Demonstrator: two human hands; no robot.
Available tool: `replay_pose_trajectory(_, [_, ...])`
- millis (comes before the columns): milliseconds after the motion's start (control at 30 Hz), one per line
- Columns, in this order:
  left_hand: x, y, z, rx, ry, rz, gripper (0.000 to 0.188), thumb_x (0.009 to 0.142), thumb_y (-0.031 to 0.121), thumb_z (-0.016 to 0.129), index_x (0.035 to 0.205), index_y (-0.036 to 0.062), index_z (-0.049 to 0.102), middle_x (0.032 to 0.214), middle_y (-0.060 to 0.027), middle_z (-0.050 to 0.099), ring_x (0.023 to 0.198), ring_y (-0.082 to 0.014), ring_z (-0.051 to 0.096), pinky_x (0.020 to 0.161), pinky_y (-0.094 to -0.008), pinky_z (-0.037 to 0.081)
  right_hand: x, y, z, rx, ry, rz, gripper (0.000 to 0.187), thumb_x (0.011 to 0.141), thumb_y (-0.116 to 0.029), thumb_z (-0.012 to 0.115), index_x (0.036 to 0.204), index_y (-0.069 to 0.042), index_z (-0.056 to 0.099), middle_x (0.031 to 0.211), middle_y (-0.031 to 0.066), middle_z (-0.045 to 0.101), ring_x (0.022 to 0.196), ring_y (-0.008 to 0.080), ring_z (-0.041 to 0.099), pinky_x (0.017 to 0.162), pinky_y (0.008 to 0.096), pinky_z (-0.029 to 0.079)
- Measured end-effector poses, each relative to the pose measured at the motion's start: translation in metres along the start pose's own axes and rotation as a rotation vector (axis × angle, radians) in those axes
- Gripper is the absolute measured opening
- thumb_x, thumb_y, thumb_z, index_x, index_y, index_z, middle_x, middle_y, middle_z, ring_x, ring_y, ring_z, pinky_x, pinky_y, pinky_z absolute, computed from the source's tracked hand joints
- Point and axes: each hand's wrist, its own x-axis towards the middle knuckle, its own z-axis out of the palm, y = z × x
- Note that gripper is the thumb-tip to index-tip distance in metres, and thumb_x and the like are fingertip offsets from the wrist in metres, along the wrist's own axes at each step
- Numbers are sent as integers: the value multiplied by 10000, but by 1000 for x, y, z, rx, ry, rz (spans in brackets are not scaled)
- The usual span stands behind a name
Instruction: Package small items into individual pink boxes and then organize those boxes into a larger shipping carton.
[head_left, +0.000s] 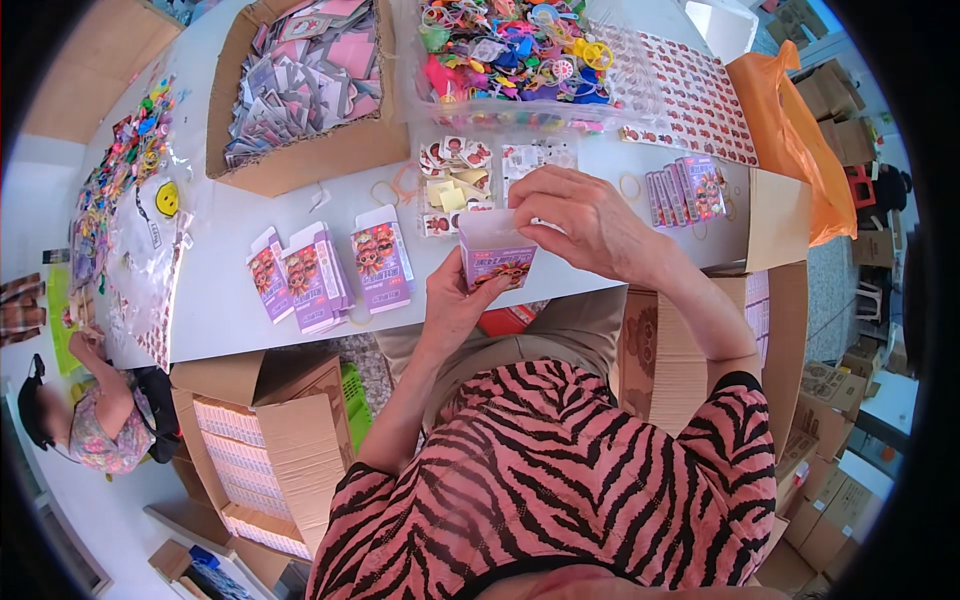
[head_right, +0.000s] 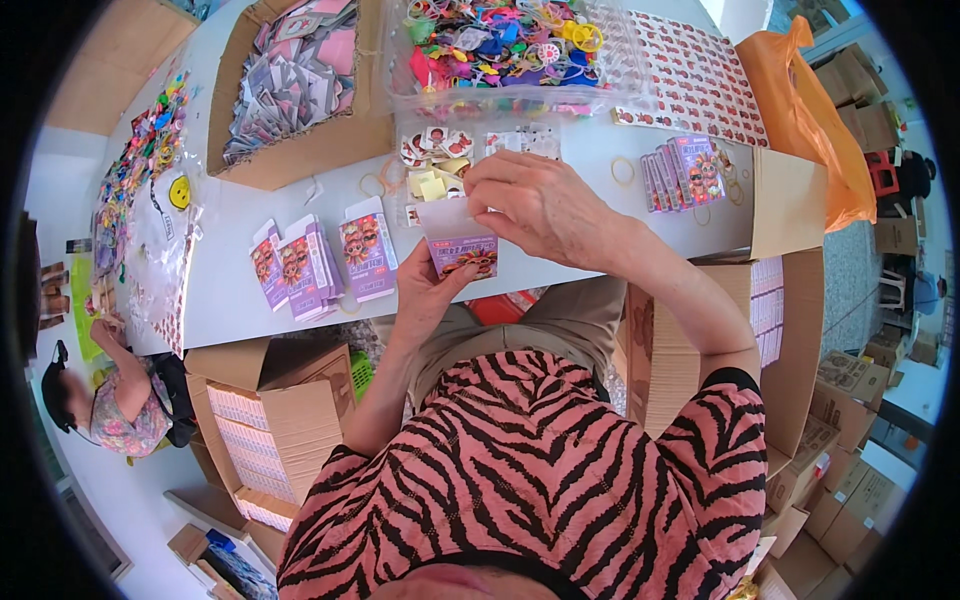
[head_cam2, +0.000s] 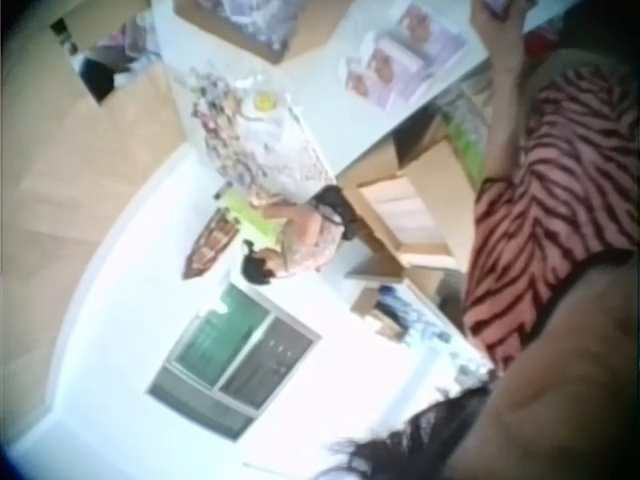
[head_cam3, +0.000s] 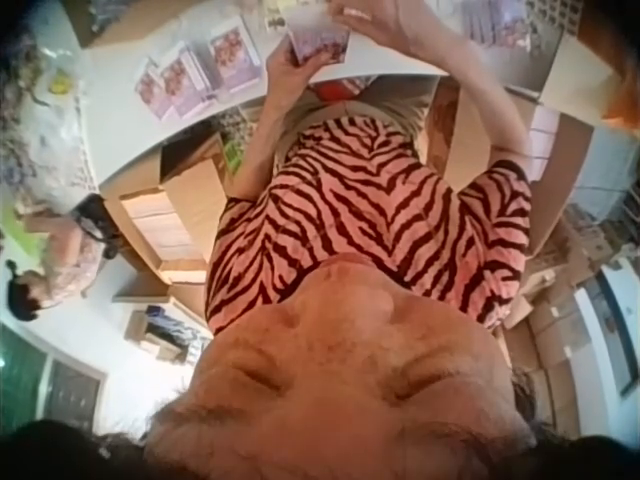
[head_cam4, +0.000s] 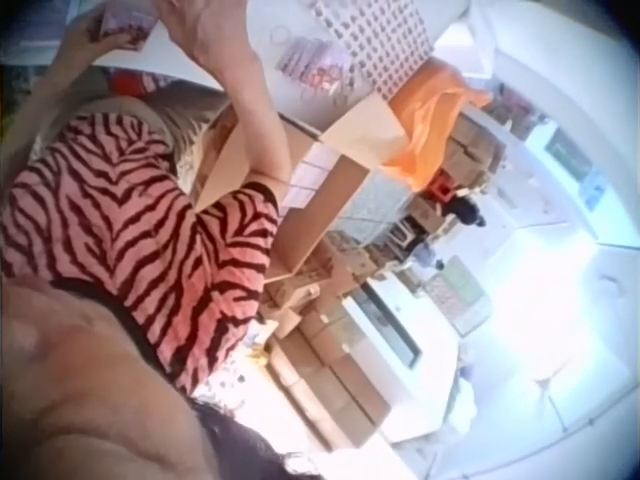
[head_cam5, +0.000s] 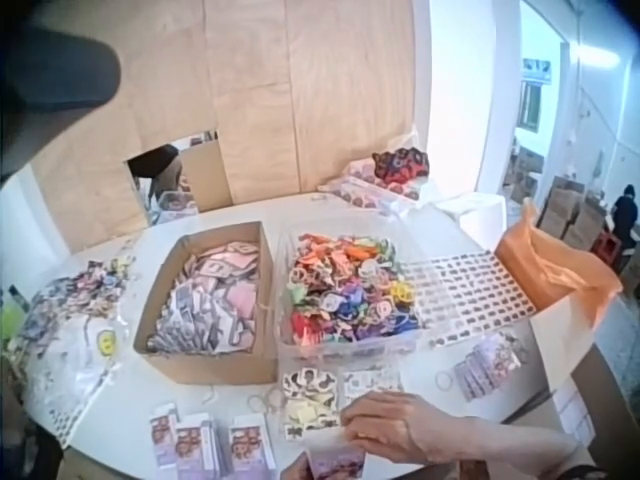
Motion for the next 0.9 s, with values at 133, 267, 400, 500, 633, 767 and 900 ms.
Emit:
replay_pose_trajectory(133, [0, 0, 0, 7, 6, -5, 390, 831, -14, 632, 1188, -50, 482, 1071, -96, 607, 961, -141, 594, 853, -282, 493, -1, -1, 2, 26, 8, 21, 104, 738, -13, 640, 815, -23, 570, 984, 92, 595, 879, 277, 594, 755, 363, 495])
replay_pose_trajectory(267, [0, -1, 0, 24, 10, -5, 385, 830, -16, 632, 1185, -48, 486, 1079, -98, 603, 966, -137, 590, 857, -280, 489, -3, -2, 1, 41, -27, 39, 116, 732, -8, 638, 826, -25, 571, 1001, 97, 596, 890, 281, 598, 758, 363, 498])
replay_pose_trajectory(400, [0, 0, 2, 19, 17, 4, 381, 831, -19, 629, 1184, -48, 487, 1085, -97, 600, 972, -137, 587, 858, -280, 488, -3, -4, 1, 72, -24, 67, 148, 726, 0, 640, 854, -29, 570, 1012, 101, 597, 896, 281, 601, 754, 355, 502])
replay_pose_trajectory(500, [-1, 3, 3, 12, 14, 20, 378, 832, -20, 627, 1184, -46, 489, 1086, -95, 600, 977, -139, 586, 860, -280, 486, -3, -7, 0, 114, -19, 84, 185, 733, 6, 636, 903, -36, 576, 1018, 105, 596, 893, 278, 605, 756, 350, 506])
replay_pose_trajectory(633, [-2, 7, 1, 59, 12, 46, 375, 825, -27, 629, 1175, -45, 495, 1082, -95, 602, 981, -143, 589, 857, -280, 486, -1, -11, -2, 224, 32, 86, 259, 766, 10, 621, 1016, -42, 581, 1045, 106, 599, 892, 259, 614, 768, 339, 507])
replay_pose_trajectory(767, [-5, 11, -5, 139, 7, 70, 360, 818, -27, 631, 1159, -31, 516, 1053, -71, 607, 961, -136, 592, 845, -269, 485, -1, -15, -8, 327, 40, 165, 357, 769, -36, 652, 1115, -44, 564, 1056, 104, 609, 913, 231, 614, 776, 331, 501])
replay_pose_trajectory(900, [-6, 24, -5, 169, -11, 133, 328, 812, -28, 634, 1129, -18, 550, 1009, -51, 608, 926, -130, 593, 825, -262, 482, -1, -16, -8, 458, -72, 163, 525, 735, -124, 721, 1214, -51, 520, 1073, 92, 611, 885, 207, 612, 786, 332, 499])
